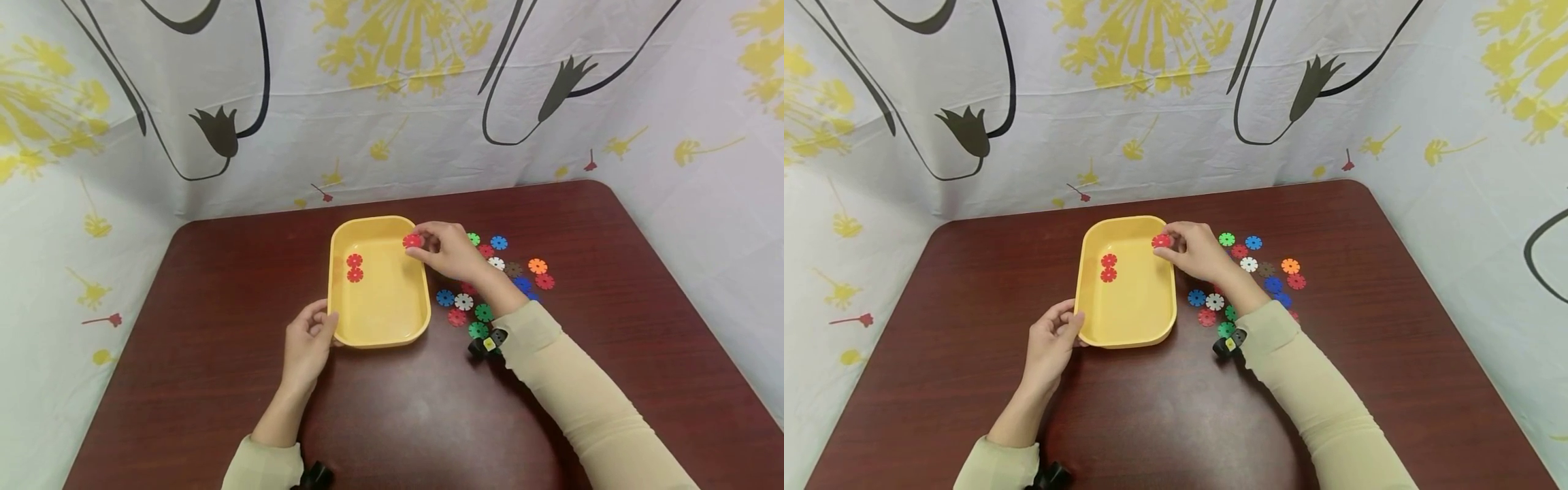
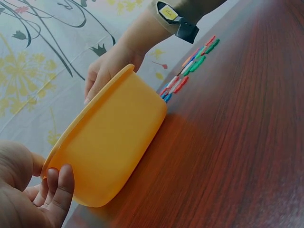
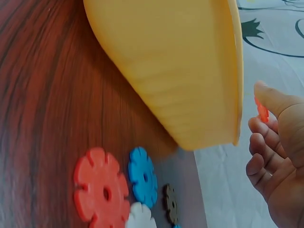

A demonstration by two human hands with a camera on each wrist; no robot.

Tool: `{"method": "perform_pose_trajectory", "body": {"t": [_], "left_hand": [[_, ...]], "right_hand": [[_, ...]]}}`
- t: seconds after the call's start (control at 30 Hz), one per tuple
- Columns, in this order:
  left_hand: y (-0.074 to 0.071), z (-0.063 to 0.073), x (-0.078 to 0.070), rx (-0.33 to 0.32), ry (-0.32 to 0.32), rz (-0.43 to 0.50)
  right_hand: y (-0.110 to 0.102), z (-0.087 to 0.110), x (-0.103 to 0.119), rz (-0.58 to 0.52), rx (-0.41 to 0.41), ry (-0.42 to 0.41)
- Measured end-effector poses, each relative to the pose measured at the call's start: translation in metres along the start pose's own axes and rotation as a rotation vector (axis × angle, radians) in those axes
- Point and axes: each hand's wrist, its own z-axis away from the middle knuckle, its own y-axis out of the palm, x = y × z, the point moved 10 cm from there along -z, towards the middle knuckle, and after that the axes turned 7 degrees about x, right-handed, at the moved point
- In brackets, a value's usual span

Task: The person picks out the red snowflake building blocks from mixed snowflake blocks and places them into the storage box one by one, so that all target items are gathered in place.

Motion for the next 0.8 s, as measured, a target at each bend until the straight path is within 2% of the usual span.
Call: {"method": "perform_pose_trajectory", "body": {"t": [0.8], "left_hand": [[0.001, 0.0, -0.001, 0.017, -0.001, -0.02]], "right_hand": [[0.036, -0.02, 0.034, -0.03, 0.078, -0.096]]}}
